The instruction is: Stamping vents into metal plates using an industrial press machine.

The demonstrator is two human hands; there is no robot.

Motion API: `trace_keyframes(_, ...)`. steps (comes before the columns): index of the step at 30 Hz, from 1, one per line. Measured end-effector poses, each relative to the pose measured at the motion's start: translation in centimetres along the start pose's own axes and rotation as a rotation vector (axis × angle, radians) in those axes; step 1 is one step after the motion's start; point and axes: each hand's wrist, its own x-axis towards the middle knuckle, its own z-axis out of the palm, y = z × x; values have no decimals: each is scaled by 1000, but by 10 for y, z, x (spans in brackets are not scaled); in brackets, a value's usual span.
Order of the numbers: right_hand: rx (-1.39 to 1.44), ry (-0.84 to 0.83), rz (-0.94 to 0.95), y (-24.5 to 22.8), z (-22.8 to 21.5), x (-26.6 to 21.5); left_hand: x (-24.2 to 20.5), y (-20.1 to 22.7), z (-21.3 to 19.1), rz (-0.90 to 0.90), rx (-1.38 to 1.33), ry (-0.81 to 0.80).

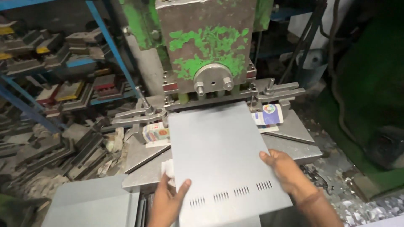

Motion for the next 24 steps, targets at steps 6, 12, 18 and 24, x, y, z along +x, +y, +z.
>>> trace_keyframes(6, 94, -19, 34, -54, 16, 26, 36, 35, 14, -317, -494, -150)
trace_keyframes(12, 90, -74, 21, -78, 21, 51, 74, 37, 16, -278, -592, -178)
trace_keyframes(18, 111, -136, -15, -66, 13, 65, 73, 42, 19, -283, -527, -143)
trace_keyframes(24, 75, -77, -107, -33, -2, 114, 76, 19, 19, -122, -453, -109)
